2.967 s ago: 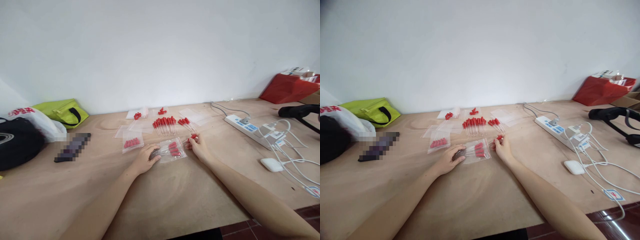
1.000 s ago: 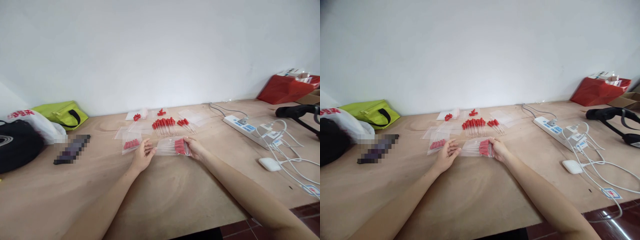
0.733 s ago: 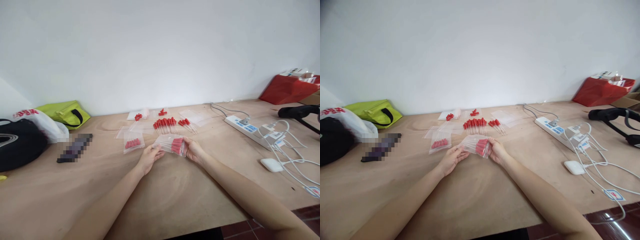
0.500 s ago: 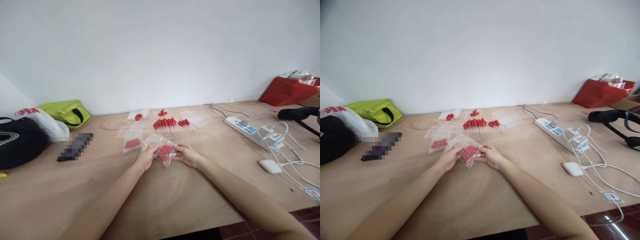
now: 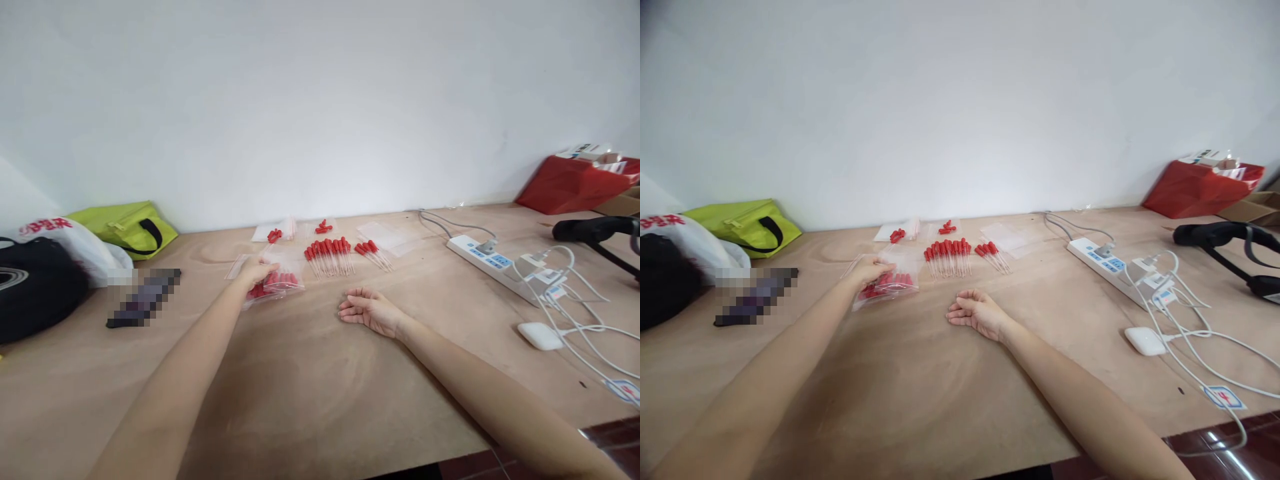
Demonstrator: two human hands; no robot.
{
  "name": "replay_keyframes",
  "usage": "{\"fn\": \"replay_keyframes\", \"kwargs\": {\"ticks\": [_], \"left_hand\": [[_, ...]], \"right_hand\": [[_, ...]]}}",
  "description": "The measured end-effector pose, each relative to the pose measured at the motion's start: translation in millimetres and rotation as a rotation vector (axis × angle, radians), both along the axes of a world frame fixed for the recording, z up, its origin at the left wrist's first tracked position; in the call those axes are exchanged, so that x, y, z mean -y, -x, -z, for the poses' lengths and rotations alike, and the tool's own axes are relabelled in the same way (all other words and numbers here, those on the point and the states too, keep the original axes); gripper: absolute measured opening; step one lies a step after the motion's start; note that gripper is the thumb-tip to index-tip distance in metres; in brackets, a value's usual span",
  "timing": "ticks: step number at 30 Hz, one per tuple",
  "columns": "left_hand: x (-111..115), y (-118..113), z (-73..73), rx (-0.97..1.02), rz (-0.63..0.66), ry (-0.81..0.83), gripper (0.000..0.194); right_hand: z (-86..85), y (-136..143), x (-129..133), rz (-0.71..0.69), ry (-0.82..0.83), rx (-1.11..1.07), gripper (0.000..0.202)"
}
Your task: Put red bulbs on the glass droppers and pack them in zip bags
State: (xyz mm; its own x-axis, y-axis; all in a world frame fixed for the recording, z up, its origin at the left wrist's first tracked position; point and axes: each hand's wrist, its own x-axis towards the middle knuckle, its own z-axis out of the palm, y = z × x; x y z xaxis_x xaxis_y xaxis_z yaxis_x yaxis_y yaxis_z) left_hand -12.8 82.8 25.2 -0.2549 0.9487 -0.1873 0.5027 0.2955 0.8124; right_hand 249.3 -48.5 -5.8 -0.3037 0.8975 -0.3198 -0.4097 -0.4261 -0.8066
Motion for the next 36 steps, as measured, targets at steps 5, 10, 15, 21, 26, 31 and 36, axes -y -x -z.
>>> {"fn": "replay_keyframes", "kwargs": {"ticks": [5, 10, 15, 21, 26, 31, 36], "left_hand": [[-19.0, 23.1, -0.7, -0.320, -0.136, -0.085, 0.023], [-35.4, 27.1, 3.1, -0.438, -0.198, -0.106, 0.019], [-36.8, 20.1, -11.3, -0.496, -0.291, -0.300, 0.008], [8.6, -8.6, -35.3, -0.681, 0.071, -0.952, 0.016], [96.3, -58.3, -7.4, -0.914, 0.859, -1.212, 0.018], [146.7, -83.1, 15.7, -0.611, 1.027, -0.817, 0.022], [136.6, -59.2, 17.0, -0.470, 0.970, -0.714, 0.030]], "right_hand": [[2.3, 0.2, -0.1, -0.007, -0.019, 0.001, 0.020], [3.2, -0.4, 0.0, -0.019, -0.029, 0.000, 0.023], [4.3, -1.5, -0.8, -0.029, -0.039, -0.001, 0.028], [4.6, 1.2, 0.7, 0.002, -0.075, 0.008, 0.033], [13.6, 4.2, -4.7, 0.170, -0.243, 0.219, 0.027], [18.2, -21.7, -30.3, 0.401, -0.532, 0.965, 0.011], [12.8, -61.7, -68.4, 0.598, -0.495, 1.531, 0.029]]}}
